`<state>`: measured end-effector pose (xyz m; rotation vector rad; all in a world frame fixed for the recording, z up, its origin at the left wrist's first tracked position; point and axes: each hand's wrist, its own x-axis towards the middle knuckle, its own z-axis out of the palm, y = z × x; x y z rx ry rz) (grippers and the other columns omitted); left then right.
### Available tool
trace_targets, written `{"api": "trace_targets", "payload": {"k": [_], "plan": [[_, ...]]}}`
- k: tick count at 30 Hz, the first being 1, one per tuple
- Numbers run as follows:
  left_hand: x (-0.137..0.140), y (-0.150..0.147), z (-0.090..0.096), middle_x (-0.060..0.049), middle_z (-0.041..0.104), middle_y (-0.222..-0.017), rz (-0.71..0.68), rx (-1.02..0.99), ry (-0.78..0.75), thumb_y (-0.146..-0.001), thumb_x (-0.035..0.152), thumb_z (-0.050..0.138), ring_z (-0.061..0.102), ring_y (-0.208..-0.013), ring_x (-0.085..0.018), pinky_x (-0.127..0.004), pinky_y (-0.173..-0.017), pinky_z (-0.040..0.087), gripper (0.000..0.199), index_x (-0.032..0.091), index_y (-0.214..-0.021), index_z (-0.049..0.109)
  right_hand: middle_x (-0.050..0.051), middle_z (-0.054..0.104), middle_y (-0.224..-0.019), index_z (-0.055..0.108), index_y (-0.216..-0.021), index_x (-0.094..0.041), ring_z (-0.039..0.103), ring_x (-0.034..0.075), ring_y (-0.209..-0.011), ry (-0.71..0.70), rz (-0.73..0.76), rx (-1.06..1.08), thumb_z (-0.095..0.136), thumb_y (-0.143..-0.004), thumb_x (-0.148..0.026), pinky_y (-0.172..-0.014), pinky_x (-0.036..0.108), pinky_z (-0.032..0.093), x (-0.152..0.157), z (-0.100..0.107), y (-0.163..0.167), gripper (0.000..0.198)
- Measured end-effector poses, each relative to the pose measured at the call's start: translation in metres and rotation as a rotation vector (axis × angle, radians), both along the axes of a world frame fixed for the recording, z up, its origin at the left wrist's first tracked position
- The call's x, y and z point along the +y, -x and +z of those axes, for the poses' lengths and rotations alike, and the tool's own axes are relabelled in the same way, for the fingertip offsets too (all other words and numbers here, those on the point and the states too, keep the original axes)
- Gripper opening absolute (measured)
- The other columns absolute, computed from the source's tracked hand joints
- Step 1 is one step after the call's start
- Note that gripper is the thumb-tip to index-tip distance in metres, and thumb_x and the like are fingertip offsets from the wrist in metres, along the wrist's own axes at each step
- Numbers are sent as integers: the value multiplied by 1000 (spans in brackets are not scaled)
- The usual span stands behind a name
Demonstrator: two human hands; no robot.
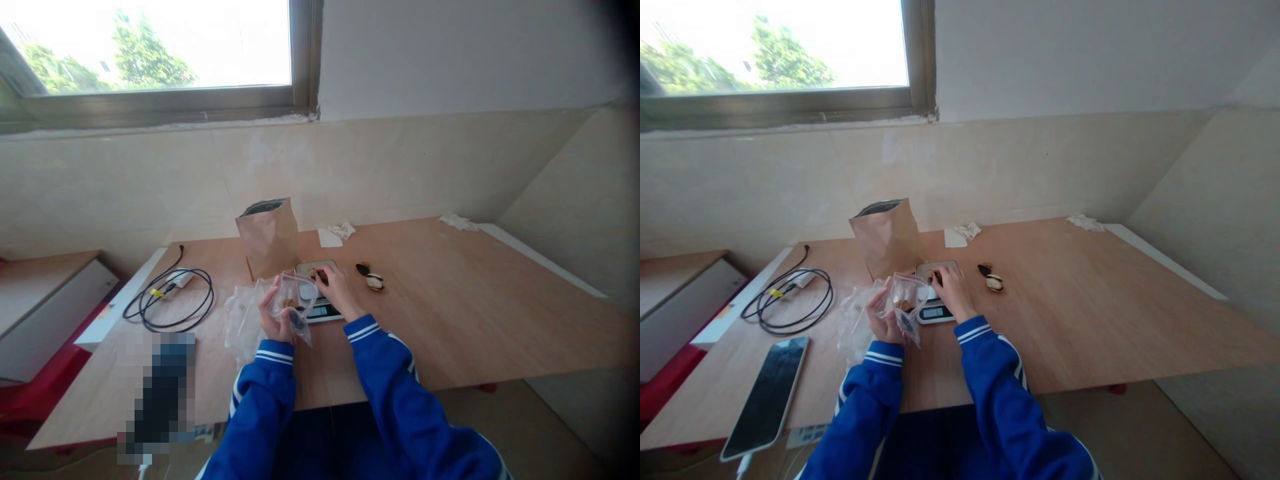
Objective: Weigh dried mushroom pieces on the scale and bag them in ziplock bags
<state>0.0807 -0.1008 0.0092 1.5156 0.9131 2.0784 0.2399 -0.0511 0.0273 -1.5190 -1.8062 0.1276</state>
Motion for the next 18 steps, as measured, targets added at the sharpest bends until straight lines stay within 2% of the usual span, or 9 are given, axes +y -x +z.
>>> {"api": "trace_targets", "payload": {"k": [3,5,7,9,12,15,18], "plan": [[2,1,-2,-14,57,-134,-1,-19,12,-87,55,52,50,-128,-30,-58,-110,33,46,24,-121,53,11,71,-90,66,-97,-15,64,22,-82,-15,-48,303,48,-89,-28,-77,34,48,-10,18,2,24],[4,2,-5,-14,57,-134,-3,-5,5,-87,53,52,51,-127,-30,-58,-109,35,46,24,-122,53,11,72,-89,66,-98,-14,65,20,-75,-4,-27,538,47,-90,-35,-68,30,50,-19,35,4,30],[6,3,-9,-14,57,-134,-10,15,-1,-87,52,53,52,-127,-30,-58,-108,36,46,24,-123,52,10,73,-89,67,-99,-14,65,18,-72,33,33,666,47,-90,-40,-63,28,50,-30,53,7,34],[8,4,-13,-15,56,-134,-12,1,5,-87,52,53,52,-126,-31,-58,-107,37,46,24,-124,52,8,73,-88,69,-99,-15,65,18,-72,101,125,649,48,-90,-40,-62,27,50,-39,70,12,34],[9,3,-16,-15,56,-135,-17,-51,12,-87,52,52,53,-125,-31,-57,-106,39,46,23,-123,53,7,74,-88,71,-94,-17,68,18,-77,213,248,457,53,-89,-33,-68,27,51,-48,87,24,25],[10,3,-16,-17,55,-135,-36,-43,-15,-88,52,53,55,-124,-31,-56,-104,41,45,22,-122,53,7,74,-88,69,-98,-17,69,19,-80,238,204,271,58,-85,-24,-71,27,51,-47,92,40,18],[11,4,-16,-18,55,-135,-32,-14,-34,-89,50,52,54,-124,-31,-56,-104,40,45,20,-122,52,9,73,-85,65,-102,-17,70,22,-81,198,115,160,58,-86,-22,-68,27,51,-41,89,57,18]]}}
